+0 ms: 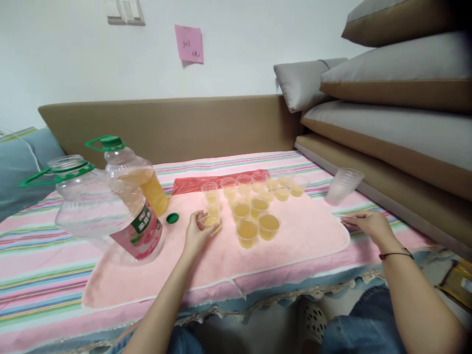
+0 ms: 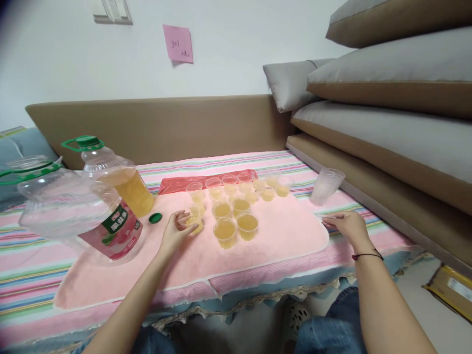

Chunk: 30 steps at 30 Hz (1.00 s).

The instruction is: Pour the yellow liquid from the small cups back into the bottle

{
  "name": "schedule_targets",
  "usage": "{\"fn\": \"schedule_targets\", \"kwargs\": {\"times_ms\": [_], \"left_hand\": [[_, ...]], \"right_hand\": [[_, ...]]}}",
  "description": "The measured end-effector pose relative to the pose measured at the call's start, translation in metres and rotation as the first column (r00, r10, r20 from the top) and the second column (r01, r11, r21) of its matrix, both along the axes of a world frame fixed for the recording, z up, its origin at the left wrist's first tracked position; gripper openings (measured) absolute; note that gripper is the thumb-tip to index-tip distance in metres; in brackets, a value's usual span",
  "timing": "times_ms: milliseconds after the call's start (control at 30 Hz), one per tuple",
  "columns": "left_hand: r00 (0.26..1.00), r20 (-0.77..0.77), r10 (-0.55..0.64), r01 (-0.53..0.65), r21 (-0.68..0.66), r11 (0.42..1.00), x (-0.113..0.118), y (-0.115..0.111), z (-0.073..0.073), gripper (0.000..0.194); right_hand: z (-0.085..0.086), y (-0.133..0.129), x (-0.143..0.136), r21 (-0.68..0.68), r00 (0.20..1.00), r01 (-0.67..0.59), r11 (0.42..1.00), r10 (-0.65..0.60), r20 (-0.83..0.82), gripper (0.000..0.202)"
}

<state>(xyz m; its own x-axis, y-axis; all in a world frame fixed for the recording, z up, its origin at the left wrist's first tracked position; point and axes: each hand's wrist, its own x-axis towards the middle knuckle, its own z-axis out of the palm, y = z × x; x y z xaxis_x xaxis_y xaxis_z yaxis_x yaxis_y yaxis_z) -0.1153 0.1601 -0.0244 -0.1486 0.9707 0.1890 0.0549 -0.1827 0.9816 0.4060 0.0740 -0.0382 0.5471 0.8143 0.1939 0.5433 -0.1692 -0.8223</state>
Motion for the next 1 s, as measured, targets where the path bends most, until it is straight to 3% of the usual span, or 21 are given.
{"fn": "schedule_targets", "kwargs": {"times_ms": [167, 300, 467, 600, 767, 1000], "left_hand": [[1.0, -0.024, -0.003, 0.002, -0.009, 1.0, 0.0, -0.001, 0.001, 0.066], [0.999, -0.033, 0.005, -0.005, 0.0, 1.0, 0.002, -0.003, 0.004, 0.065], [0.998, -0.058, 0.02, -0.019, 0.002, 1.0, 0.005, -0.007, 0.01, 0.063], [0.995, -0.104, 0.009, -0.008, 0.007, 1.0, 0.007, -0.014, 0.017, 0.062], [0.995, -0.094, -0.04, 0.038, -0.023, 0.999, 0.005, -0.024, 0.023, 0.062], [0.995, -0.083, -0.063, 0.062, -0.013, 0.998, 0.001, -0.031, 0.025, 0.061]], "right_hand": [[0.005, -0.001, -0.004, -0.111, 0.972, -0.114, 0.987, 0.088, -0.218, 0.012], [0.019, -0.002, -0.01, -0.112, 0.988, -0.063, 0.992, 0.046, -0.145, 0.033], [0.026, 0.02, -0.039, 0.037, 0.998, -0.041, 0.998, 0.043, -0.045, 0.055], [0.012, 0.058, -0.063, 0.145, 0.989, -0.079, 0.986, 0.095, -0.11, 0.07], [-0.01, 0.106, -0.077, 0.214, 0.973, -0.002, 0.977, 0.051, -0.224, 0.083], [-0.032, 0.14, -0.085, 0.294, 0.932, 0.049, 0.954, 0.062, -0.356, 0.089]]}}
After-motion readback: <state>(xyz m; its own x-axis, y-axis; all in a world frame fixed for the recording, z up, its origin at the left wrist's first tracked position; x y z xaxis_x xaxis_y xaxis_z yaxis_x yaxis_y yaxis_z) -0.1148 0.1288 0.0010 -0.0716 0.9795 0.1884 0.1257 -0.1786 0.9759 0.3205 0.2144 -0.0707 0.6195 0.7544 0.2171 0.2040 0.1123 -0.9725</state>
